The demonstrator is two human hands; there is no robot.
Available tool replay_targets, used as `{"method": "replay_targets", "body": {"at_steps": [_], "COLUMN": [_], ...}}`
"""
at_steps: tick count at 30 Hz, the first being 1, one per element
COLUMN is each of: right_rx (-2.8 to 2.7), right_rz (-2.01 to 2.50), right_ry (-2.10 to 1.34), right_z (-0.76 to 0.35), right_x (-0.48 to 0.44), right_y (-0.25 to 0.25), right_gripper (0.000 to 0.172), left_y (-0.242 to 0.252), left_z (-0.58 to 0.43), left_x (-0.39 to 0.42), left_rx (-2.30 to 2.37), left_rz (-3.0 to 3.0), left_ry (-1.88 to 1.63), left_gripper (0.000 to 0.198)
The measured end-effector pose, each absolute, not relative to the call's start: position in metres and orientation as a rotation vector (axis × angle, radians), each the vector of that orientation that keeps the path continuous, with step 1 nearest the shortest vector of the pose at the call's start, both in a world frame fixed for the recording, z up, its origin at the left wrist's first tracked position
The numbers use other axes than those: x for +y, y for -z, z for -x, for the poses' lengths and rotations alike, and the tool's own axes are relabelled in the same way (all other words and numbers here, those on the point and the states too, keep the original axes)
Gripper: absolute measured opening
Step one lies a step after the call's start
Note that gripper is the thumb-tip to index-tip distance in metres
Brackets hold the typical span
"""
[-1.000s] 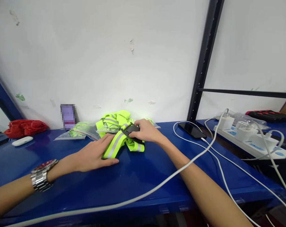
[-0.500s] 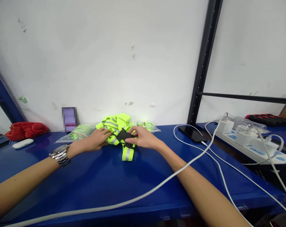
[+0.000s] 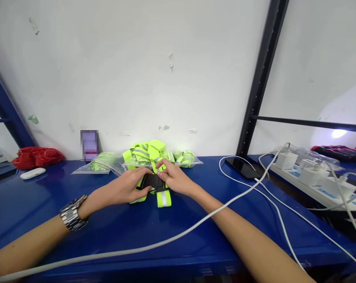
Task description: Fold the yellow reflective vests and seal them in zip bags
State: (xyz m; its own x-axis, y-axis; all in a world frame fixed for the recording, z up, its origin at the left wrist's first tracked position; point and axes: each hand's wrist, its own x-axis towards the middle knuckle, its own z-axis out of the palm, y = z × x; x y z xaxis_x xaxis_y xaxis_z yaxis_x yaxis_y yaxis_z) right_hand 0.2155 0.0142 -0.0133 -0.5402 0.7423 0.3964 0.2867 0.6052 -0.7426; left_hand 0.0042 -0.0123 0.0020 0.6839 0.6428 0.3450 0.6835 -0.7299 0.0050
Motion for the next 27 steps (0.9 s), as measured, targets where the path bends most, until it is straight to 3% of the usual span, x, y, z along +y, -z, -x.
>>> {"method": "replay_targets", "body": {"at_steps": [7,16,27], "right_rx": [-2.186,-2.185,-2.117], "right_rz": [0.799,0.798,0.786], "right_ry": [-0.739,-0.781,-0.792], "right_z": [-0.213,-0.215,-0.231], "right_x": [0.017,0.016,0.024], "right_y": [0.018,0.013,0.008], "right_gripper": [0.015,0.013,0.018], "left_y": [0.009,0.014,0.02], "left_z": [-0.009,-0.007,0.003], "left_x": [-0.013,-0.014,-0.008], "left_rx": [-1.045,-0.925,-1.02], "left_rz": [2.582,2.495,2.675], "left_ry": [0.283,0.22,0.598], "left_gripper": [0.01,0.016,0.029]}}
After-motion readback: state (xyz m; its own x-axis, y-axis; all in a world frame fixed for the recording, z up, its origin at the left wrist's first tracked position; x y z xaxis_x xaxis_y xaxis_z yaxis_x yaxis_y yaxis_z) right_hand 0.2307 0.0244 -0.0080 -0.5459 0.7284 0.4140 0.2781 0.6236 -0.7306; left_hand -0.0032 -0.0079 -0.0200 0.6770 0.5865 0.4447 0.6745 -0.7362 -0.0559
